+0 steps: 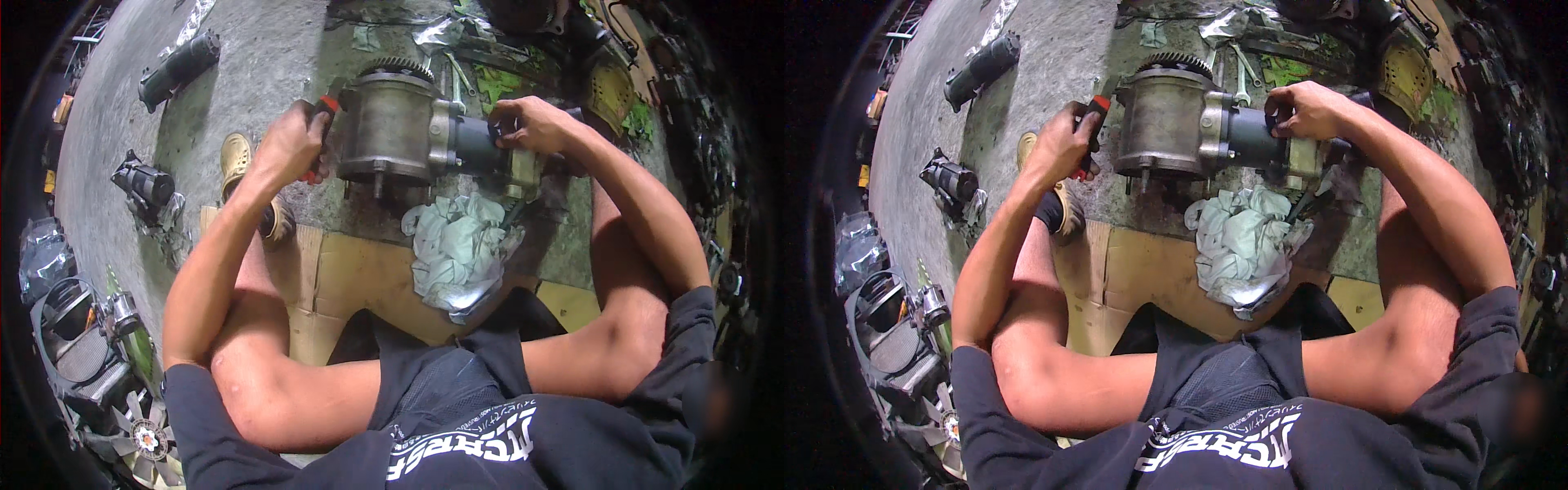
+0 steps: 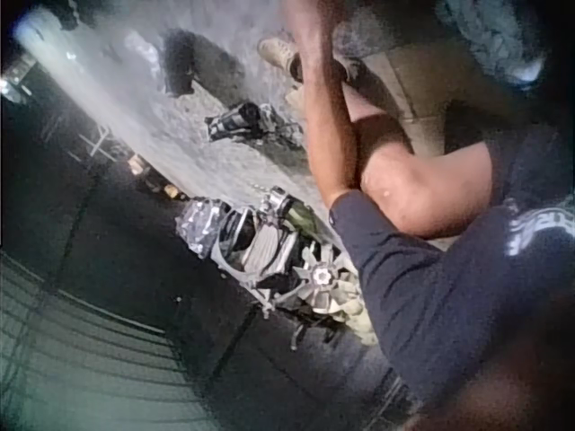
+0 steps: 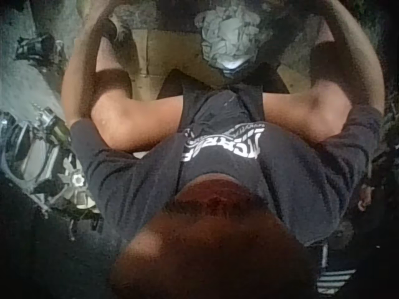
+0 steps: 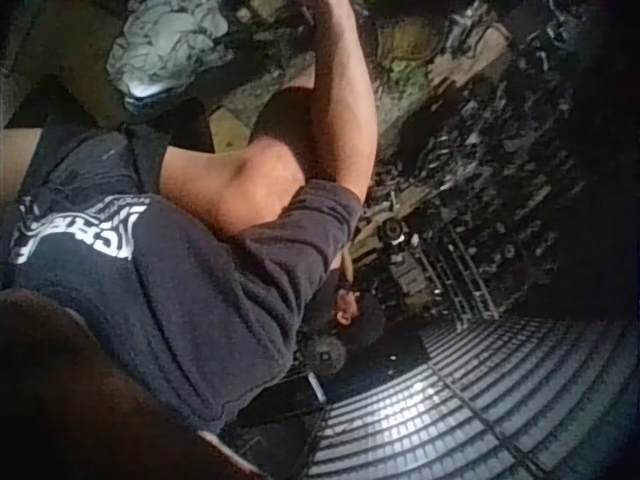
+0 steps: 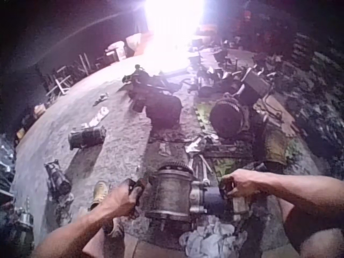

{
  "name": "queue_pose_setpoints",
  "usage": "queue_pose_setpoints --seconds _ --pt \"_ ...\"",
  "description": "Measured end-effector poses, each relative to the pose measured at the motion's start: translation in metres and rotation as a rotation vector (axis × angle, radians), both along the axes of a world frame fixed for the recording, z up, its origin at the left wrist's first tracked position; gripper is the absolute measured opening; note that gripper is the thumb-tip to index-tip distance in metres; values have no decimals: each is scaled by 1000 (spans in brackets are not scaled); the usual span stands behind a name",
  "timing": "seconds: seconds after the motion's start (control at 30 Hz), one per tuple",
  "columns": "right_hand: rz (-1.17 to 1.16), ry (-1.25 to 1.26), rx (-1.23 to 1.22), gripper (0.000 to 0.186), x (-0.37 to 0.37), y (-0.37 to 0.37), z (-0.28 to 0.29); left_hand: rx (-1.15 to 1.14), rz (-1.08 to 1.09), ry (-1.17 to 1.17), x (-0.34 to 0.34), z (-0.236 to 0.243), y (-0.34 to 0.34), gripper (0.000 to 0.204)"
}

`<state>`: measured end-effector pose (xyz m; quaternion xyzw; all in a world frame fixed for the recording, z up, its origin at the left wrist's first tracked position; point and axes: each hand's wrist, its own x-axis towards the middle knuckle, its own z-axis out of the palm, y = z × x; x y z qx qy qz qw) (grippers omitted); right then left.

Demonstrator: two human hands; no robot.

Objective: The recorder is disassembling and inspecting an automotive alternator using a screwdriver and hands.

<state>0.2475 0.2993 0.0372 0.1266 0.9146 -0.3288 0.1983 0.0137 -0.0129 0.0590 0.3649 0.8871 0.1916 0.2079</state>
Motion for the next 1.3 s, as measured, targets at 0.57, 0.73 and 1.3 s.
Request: queue_pose_setpoints --seconds 0.57,0.73,1.3 --pt "-114 -2 297 109 13 17 -3 -64 -22 -39 0 18 3 41" --pt "-29 -354 179 120 10 18 6 -43 109 -236 3 21 2 40" --pt "4 -297 159 125 9 19 3 20 5 -96 2 17 -3 40"
